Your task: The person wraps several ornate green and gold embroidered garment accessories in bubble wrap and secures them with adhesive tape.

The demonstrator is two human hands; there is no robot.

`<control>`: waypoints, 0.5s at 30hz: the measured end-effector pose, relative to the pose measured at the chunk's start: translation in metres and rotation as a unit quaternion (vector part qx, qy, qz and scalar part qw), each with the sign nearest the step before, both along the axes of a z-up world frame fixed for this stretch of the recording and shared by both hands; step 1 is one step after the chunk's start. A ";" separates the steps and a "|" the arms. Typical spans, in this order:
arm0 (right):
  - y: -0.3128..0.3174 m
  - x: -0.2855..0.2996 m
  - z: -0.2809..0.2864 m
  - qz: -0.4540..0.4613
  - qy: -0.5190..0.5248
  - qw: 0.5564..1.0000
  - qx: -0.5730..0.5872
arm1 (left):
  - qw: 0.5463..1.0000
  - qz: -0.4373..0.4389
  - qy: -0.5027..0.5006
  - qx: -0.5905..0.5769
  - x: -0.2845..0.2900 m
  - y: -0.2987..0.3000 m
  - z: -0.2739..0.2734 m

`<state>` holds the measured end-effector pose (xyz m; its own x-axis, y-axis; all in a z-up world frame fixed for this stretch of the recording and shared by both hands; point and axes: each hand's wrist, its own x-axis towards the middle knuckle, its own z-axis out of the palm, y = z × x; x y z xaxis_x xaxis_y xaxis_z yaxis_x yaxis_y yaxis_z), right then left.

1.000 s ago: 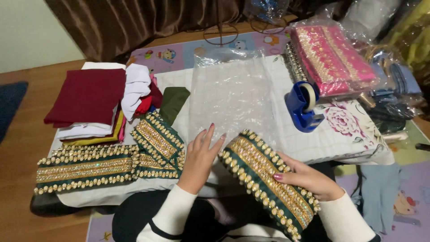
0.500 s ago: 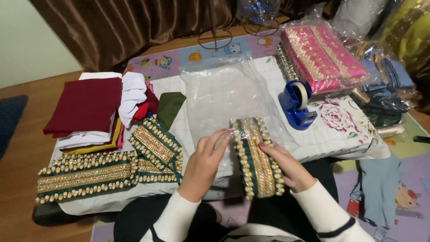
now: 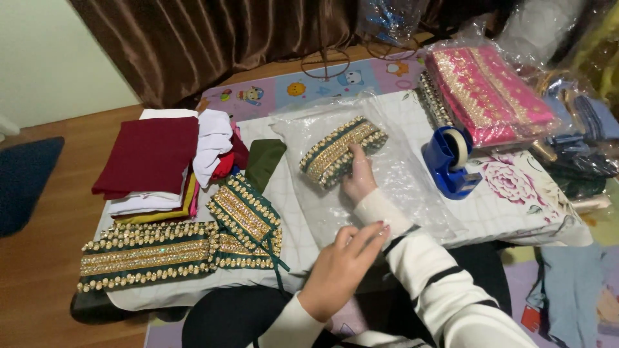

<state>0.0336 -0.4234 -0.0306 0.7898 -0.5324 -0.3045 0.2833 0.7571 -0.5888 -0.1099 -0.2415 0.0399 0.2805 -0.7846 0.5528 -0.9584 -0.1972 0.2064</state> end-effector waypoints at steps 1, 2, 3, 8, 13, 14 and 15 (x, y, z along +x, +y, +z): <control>0.003 0.007 0.010 -0.001 0.008 1.000 0.013 | 1.000 -0.017 0.006 -0.004 -0.001 0.000 -0.002; 0.006 0.014 0.019 -0.001 0.017 1.000 0.026 | 0.999 -0.034 0.012 -0.008 -0.001 0.000 -0.003; 0.003 0.027 0.013 0.002 0.014 1.000 0.025 | 0.999 -0.031 0.010 -0.008 -0.003 0.001 0.001; 0.007 0.057 0.017 0.003 0.137 0.989 -0.049 | 0.996 -0.073 0.039 -0.026 -0.008 0.009 0.003; -0.013 0.085 -0.032 0.035 0.147 0.972 -0.180 | 0.998 -0.039 -0.003 -0.043 0.003 0.012 -0.002; -0.014 0.083 -0.029 0.045 0.125 0.978 -0.163 | 0.999 -0.034 -0.007 -0.029 0.004 0.012 -0.004; -0.014 0.081 -0.022 0.045 0.128 0.977 -0.163 | 0.999 -0.034 -0.005 -0.030 0.005 0.013 -0.005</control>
<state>0.1149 -0.4370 -0.0530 0.7581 -0.5661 -0.3236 0.0358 0.5317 -0.8462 -0.1049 -0.2288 0.0345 0.2220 -0.7676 0.6013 -0.9711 -0.1189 0.2067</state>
